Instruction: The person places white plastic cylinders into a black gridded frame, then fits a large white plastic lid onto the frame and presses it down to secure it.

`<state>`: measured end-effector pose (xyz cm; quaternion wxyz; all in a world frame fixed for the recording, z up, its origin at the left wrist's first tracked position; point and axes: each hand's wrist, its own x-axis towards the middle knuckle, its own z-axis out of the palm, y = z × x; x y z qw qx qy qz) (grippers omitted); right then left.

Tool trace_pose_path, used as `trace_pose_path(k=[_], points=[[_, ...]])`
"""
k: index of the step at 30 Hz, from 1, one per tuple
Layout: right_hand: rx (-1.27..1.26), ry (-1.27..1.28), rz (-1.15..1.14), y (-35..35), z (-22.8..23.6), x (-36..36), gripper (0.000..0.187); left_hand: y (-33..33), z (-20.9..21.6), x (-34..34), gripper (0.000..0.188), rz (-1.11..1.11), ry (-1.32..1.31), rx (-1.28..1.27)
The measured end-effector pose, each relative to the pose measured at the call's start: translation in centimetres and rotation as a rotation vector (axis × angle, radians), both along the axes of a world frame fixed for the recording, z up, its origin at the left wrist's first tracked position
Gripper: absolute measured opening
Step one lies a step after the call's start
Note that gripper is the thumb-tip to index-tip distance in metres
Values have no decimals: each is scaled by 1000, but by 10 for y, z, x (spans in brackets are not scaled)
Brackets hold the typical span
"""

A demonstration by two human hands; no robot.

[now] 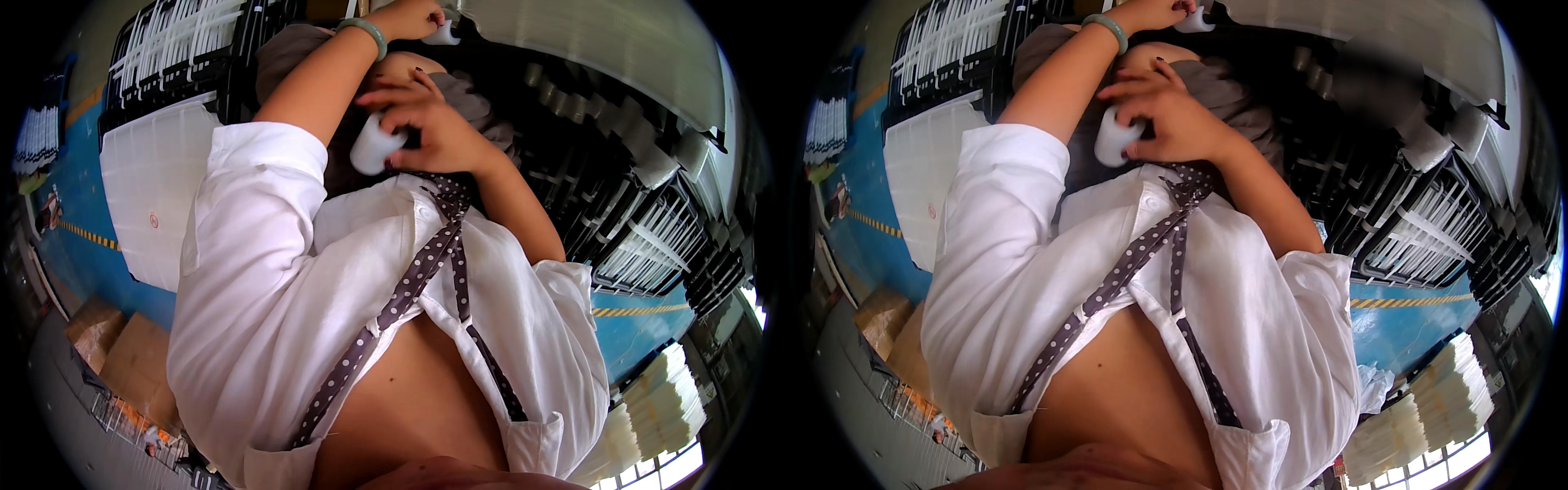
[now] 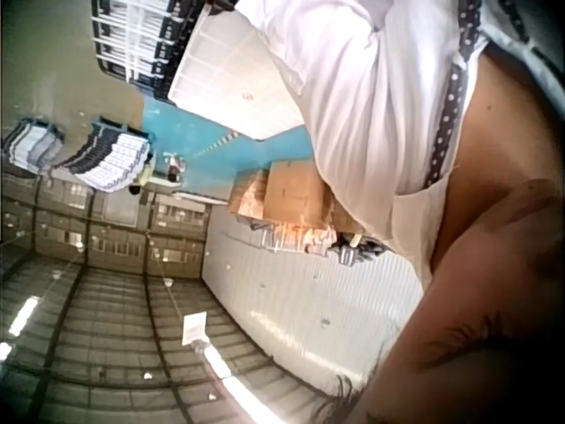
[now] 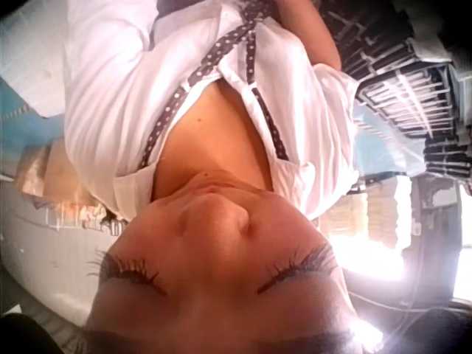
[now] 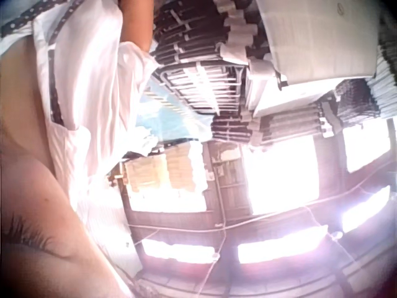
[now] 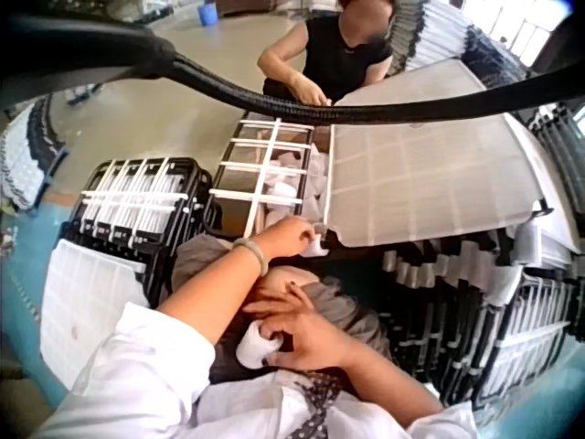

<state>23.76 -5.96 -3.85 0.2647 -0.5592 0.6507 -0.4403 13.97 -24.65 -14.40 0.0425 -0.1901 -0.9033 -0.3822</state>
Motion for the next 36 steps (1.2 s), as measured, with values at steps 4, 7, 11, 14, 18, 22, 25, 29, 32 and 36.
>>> trace_pose_path(k=[4,7,11,14,18,22,25,29,32,36], points=[[-414,-1126,-390,3,-20,-11,29,-12,-49,-11,21,-5,-148,-15],[-547,-1191,-761,8,-37,-27,31,-11,-33,-5,24,-73,-289,52],[-537,-1159,-877,16,-63,-46,26,-14,-17,0,29,-10,-507,171],[-274,-888,-929,20,-90,-52,26,-19,-21,1,29,7,-457,282],[-97,-808,-1020,13,-97,-50,25,-11,7,10,24,-51,-489,237],[-17,-671,-1099,4,-91,-51,24,-15,10,10,14,-205,-527,130],[12,-593,-1118,2,-100,-53,28,-16,8,13,12,-236,-409,169],[62,-534,-1146,2,-106,-54,29,-19,5,12,11,-258,-315,67],[62,-559,-1128,1,-105,-54,30,-21,-6,9,9,-152,-318,-61],[3,-592,-1131,3,-110,-55,30,-19,-9,7,11,-79,-413,168]])
